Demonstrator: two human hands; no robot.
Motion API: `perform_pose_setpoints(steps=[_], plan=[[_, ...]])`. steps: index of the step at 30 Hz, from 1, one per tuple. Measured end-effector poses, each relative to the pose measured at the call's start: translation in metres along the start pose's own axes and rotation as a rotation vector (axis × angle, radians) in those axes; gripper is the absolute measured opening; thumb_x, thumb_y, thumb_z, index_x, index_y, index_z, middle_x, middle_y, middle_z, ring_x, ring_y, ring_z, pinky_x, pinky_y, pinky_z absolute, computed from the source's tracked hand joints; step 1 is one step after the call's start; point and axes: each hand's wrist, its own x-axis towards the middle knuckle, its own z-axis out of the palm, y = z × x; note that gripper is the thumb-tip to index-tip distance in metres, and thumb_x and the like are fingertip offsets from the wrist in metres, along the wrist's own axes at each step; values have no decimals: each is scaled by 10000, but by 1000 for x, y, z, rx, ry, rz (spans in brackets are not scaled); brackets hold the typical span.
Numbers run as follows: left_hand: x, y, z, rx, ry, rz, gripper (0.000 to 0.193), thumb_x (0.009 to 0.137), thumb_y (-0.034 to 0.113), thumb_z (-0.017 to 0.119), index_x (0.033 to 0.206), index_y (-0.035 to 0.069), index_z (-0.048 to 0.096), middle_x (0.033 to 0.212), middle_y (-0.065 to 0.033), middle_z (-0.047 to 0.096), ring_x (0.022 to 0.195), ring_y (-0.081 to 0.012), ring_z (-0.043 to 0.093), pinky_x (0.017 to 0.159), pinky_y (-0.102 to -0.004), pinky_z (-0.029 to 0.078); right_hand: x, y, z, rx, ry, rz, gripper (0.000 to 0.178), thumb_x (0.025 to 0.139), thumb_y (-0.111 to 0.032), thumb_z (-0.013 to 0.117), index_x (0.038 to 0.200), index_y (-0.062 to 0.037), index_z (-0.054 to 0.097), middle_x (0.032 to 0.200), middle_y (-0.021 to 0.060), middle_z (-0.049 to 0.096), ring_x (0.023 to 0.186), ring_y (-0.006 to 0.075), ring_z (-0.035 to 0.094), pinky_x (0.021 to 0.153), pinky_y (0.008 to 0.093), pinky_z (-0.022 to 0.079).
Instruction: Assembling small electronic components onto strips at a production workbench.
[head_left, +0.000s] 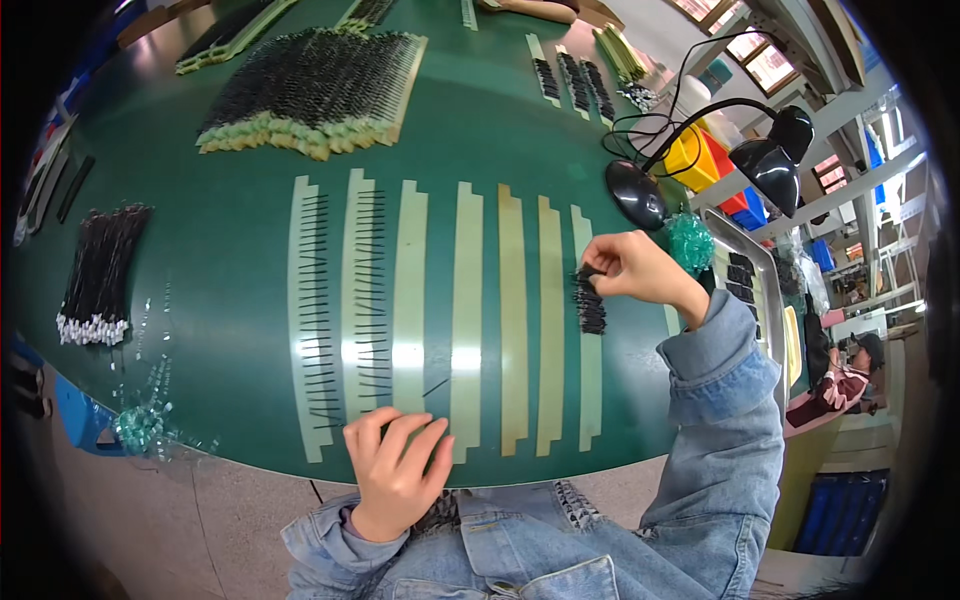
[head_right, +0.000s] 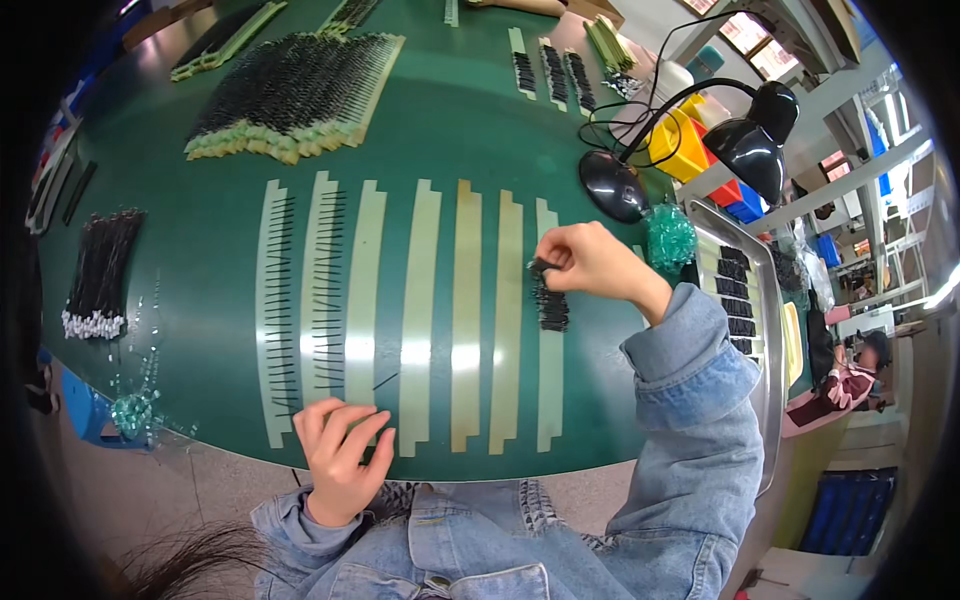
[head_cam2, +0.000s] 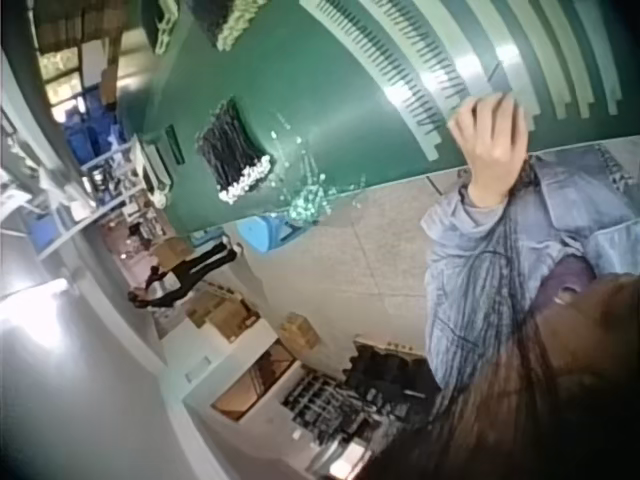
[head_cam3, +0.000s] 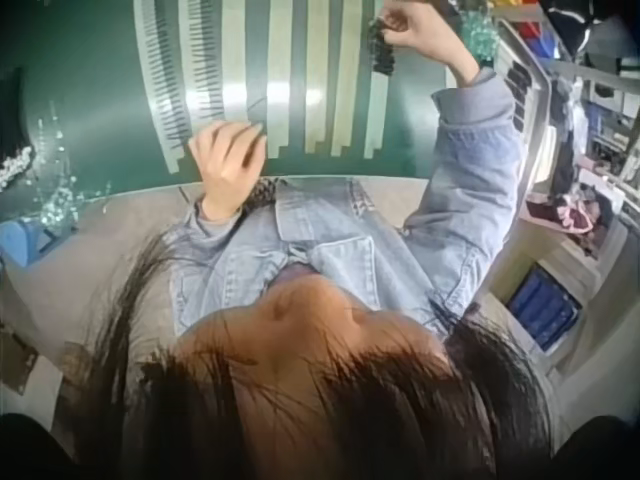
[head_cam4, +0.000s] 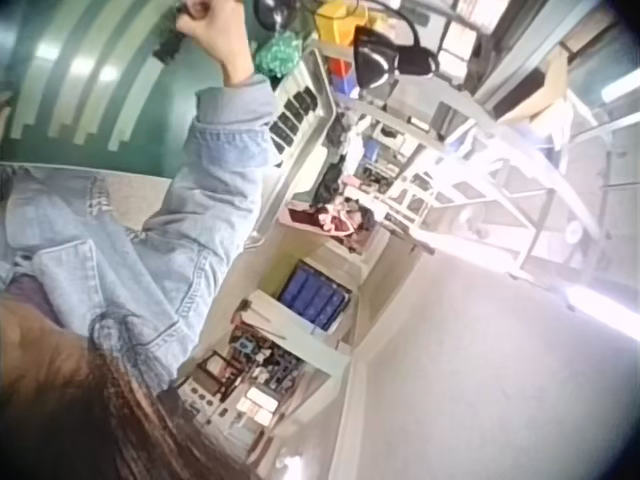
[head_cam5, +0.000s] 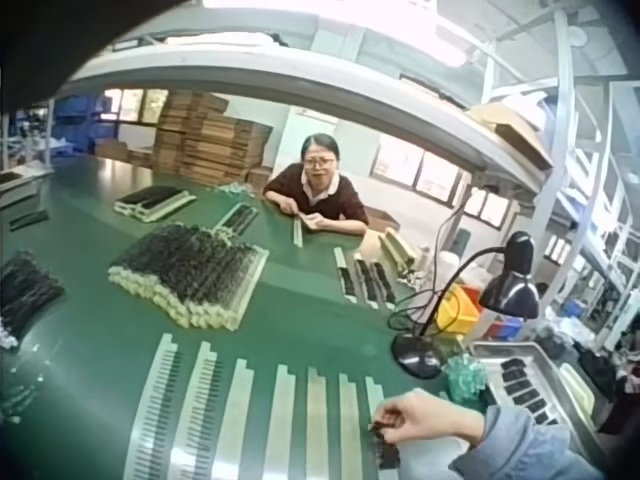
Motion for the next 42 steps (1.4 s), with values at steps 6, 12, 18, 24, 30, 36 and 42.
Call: perform_pose_setpoints(steps=[6, 12, 18, 24, 30, 36, 42], plan=[[1, 0, 3, 42, -38, -19, 210, 616, 47, 685, 822, 55, 648, 876, -27, 586, 860, -246, 489, 749, -365, 340, 4, 46, 1, -128, 34, 15, 171, 646, -19, 618, 800, 32, 563, 656, 90, 559, 582, 158, 545, 580, 266, 456], [-5, -4, -5, 72, -29, -64, 214, 611, 45, 683, 823, 59, 651, 863, -28, 596, 842, -248, 497, 741, -356, 351, 0, 45, -9, -202, 14, -68, 238, 646, -21, 624, 882, 7, 609, 800, 128, 608, 735, 249, 607, 673, 319, 493], [-19, -14, -10, 112, -2, -41, 221, 599, 57, 692, 816, 61, 650, 868, -27, 603, 843, -242, 504, 745, -353, 350, 8, -54, 29, -204, 6, -318, 281, 660, -58, 606, 936, -8, 599, 885, 153, 609, 844, 312, 592, 737, 368, 490], [-28, -9, -14, 68, 7, 32, 259, 571, 93, 699, 824, 67, 650, 897, -27, 602, 846, -240, 503, 745, -357, 345, 9, -125, 122, -450, -24, -613, 187, 623, -61, 592, 787, -30, 508, 724, 83, 508, 702, 241, 539, 625, 310, 468], [-35, -10, -14, 25, 29, 66, 231, 601, 134, 698, 820, 79, 649, 904, -19, 593, 852, -230, 503, 724, -355, 346, 15, -132, 143, -699, -6, -600, 120, 661, -101, 546, 735, -28, 485, 677, 70, 514, 662, 215, 549, 580, 301, 471], [-38, -12, -19, 16, 30, 4, 212, 609, 112, 692, 813, 76, 649, 900, -24, 587, 874, -237, 498, 737, -364, 336, 18, -72, 48, -363, 67, -299, 167, 636, -28, 581, 790, -35, 515, 722, 120, 572, 675, 306, 585, 584, 379, 477], [-34, -22, -23, 66, 85, -37, 189, 610, 95, 668, 796, 66, 645, 894, -30, 590, 871, -248, 491, 744, -381, 336, -6, 8, 11, -498, 157, -86, 98, 647, -14, 574, 733, -33, 532, 682, 123, 586, 667, 317, 584, 585, 393, 466]])
